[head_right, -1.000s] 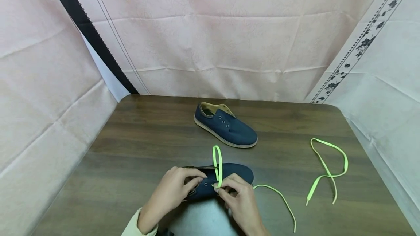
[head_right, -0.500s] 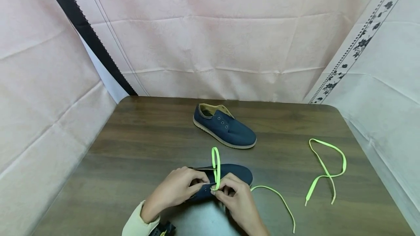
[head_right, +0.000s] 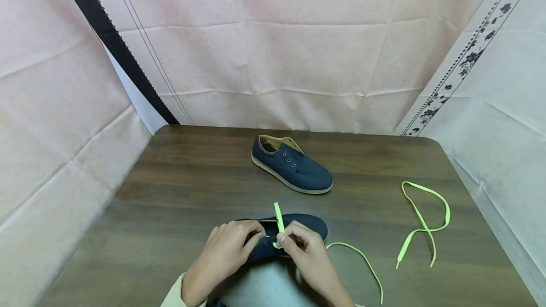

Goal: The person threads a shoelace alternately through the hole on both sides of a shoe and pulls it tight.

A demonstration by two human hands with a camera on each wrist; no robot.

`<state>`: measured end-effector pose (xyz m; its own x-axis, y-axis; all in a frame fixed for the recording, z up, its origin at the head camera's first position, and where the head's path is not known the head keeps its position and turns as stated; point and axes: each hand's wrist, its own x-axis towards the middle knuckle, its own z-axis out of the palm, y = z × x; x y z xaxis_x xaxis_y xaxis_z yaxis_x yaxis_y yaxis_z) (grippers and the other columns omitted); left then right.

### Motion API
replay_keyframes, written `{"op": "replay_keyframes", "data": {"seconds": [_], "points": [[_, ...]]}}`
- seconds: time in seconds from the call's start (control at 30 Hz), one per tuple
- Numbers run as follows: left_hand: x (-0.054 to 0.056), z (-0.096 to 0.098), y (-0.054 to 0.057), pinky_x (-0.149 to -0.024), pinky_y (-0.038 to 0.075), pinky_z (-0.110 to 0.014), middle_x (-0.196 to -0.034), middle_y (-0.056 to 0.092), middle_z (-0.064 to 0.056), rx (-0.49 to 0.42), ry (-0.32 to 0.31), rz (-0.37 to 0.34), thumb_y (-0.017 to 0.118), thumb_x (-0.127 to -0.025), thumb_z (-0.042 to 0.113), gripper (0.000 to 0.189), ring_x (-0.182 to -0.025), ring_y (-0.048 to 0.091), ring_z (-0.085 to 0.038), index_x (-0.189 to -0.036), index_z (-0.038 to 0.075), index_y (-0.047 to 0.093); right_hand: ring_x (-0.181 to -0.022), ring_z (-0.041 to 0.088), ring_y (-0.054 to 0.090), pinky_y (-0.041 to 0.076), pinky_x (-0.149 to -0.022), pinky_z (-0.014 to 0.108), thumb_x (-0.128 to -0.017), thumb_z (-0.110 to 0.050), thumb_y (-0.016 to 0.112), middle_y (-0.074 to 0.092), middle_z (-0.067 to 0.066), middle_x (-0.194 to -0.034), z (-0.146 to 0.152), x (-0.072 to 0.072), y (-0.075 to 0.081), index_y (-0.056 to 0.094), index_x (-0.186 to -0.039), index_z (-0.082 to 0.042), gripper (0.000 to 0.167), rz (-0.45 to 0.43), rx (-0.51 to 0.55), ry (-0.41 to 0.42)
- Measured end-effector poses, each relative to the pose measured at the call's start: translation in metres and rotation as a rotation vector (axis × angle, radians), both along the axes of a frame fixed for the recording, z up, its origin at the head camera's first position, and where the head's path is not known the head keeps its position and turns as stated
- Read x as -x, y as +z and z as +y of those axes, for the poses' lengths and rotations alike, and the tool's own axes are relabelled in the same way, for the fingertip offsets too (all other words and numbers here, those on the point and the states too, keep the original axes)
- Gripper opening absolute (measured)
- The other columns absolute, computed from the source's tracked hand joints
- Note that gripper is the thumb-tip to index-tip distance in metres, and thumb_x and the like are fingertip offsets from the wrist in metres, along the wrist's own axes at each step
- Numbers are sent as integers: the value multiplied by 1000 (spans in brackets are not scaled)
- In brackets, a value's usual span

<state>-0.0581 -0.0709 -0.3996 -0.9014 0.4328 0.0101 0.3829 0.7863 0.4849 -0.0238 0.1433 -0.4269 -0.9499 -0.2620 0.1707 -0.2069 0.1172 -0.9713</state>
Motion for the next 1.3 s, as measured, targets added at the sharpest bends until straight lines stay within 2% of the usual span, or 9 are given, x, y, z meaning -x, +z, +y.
{"op": "replay_keyframes", "data": {"seconds": [0.13, 0.3, 0.47, 0.57, 0.7, 0.8, 1.0, 1.1, 1.3], "points": [[-6, -1, 0, -50, 41, -25, -94, 76, 12, -6, 54, 133, 71, -102, 26, 10, -69, 63, -4, -95, 25, 79, -53, 1, 39, 38, -42, 27, -111, -8, 53, 51, 15, -79, 1, -2, 5, 67, -88, -7, 27, 5, 27, -14], [-10, -2, 1, -54, 51, -32, -95, 77, 10, -11, 122, 278, 72, -102, 26, 9, -77, 72, -13, -95, 24, 78, -51, 0, 37, 34, -41, 26, -114, -9, 46, 44, 5, -67, 0, -3, 4, 66, -80, -8, 40, 10, 5, -67], [-11, -2, 0, -59, 56, -34, -94, 77, 11, -43, 175, 371, 74, -101, 25, 7, -83, 72, -12, -95, 23, 78, -49, 1, 34, 31, -43, 22, -114, -19, 50, 41, -4, -61, -4, -6, 2, 65, -73, -8, 45, -97, -25, -167], [-12, -3, 0, -60, 56, -34, -93, 76, 13, -66, 202, 401, 75, -100, 24, 6, -84, 71, -11, -95, 23, 77, -51, 3, 38, 35, -47, 23, -111, -20, 57, 44, -7, -62, -6, -8, 0, 65, -71, -14, 42, -73, -72, -238], [-12, -4, 0, -65, 57, -35, -93, 75, 13, -91, 237, 389, 74, -101, 24, 6, -85, 69, -10, -96, 26, 76, -60, 3, 45, 41, -56, 22, -106, -15, 66, 49, -12, -68, -9, -11, -7, 63, -68, -24, 39, 83, -178, -308], [-12, -3, -1, -70, 58, -36, -95, 74, 12, -127, 250, 373, 73, -102, 25, 5, -86, 69, -10, -98, 25, 75, -63, 3, 49, 44, -59, 23, -103, -15, 70, 52, -14, -71, -10, -13, -11, 62, -69, -27, 37, 131, -213, -329], [-11, -3, -2, -77, 57, -36, -101, 73, 12, -276, 234, 323, 69, -105, 22, 4, -91, 66, -6, -104, 23, 73, -66, 5, 53, 48, -61, 24, -101, -21, 73, 57, -12, -76, -11, -16, -13, 66, -74, -28, 29, 50, -197, -322], [-10, -3, -2, -82, 58, -36, -107, 73, 11, -384, 214, 264, 65, -107, 20, 8, -97, 67, -5, -108, 23, 72, -68, 6, 55, 50, -62, 24, -100, -19, 74, 58, -11, -78, -11, -17, -14, 69, -77, -27, 25, 35, -192, -318], [-7, -1, -6, -89, 58, -38, -120, 75, 8, -568, 177, 154, 53, -112, 25, 13, -107, 70, -6, -113, 24, 66, -72, 7, 58, 51, -65, 25, -97, -19, 77, 60, -8, -80, -13, -16, -13, 74, -85, -26, 15, -49, -176, -317]]}}
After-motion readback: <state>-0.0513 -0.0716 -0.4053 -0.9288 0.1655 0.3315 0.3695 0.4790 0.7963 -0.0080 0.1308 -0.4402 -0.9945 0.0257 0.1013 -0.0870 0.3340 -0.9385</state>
